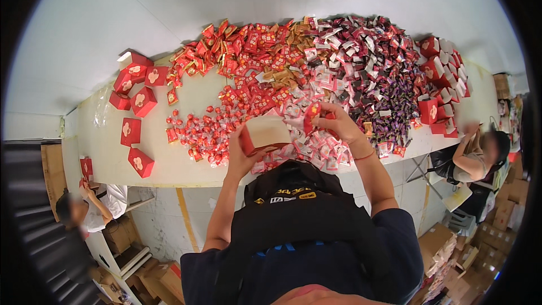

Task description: The person repeatedly picks small wrapped candies from a large pile on a table and places them into small red boxes. The person handles the candies by hand and arranges them inside the boxes, which are then set aside.

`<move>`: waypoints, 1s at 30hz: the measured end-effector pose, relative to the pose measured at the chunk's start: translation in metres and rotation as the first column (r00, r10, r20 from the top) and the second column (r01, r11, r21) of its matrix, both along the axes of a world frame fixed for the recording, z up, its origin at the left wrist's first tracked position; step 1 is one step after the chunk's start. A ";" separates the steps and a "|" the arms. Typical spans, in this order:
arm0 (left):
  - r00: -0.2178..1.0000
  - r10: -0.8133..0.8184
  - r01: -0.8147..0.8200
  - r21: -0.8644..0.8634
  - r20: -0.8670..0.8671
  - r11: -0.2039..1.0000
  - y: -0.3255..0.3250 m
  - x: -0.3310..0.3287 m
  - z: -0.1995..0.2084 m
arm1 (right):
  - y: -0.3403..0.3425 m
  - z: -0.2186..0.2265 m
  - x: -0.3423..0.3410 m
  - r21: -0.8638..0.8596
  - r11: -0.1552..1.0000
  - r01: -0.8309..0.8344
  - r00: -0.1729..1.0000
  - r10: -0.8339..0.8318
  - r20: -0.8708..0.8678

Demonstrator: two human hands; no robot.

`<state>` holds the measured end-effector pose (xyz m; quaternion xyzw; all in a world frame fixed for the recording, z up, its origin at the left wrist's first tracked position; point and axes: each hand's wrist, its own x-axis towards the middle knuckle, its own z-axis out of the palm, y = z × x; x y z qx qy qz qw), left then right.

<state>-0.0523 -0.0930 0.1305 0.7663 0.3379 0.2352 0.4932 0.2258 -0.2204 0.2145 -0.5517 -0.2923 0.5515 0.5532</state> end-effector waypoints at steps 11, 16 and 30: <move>0.980 -0.146 0.170 -0.185 0.135 0.968 -0.032 0.045 0.017 | 0.018 0.071 -0.040 0.115 0.963 -0.243 0.532 0.034 0.846; 0.964 -0.091 0.166 -0.297 0.251 0.940 -0.042 0.049 0.018 | 0.023 0.060 -0.060 0.281 0.953 -0.109 0.645 -0.147 0.750; 0.955 -0.148 0.223 -0.289 0.259 0.931 -0.066 0.069 -0.046 | 0.005 0.019 -0.039 0.490 0.861 0.135 0.625 -0.458 0.632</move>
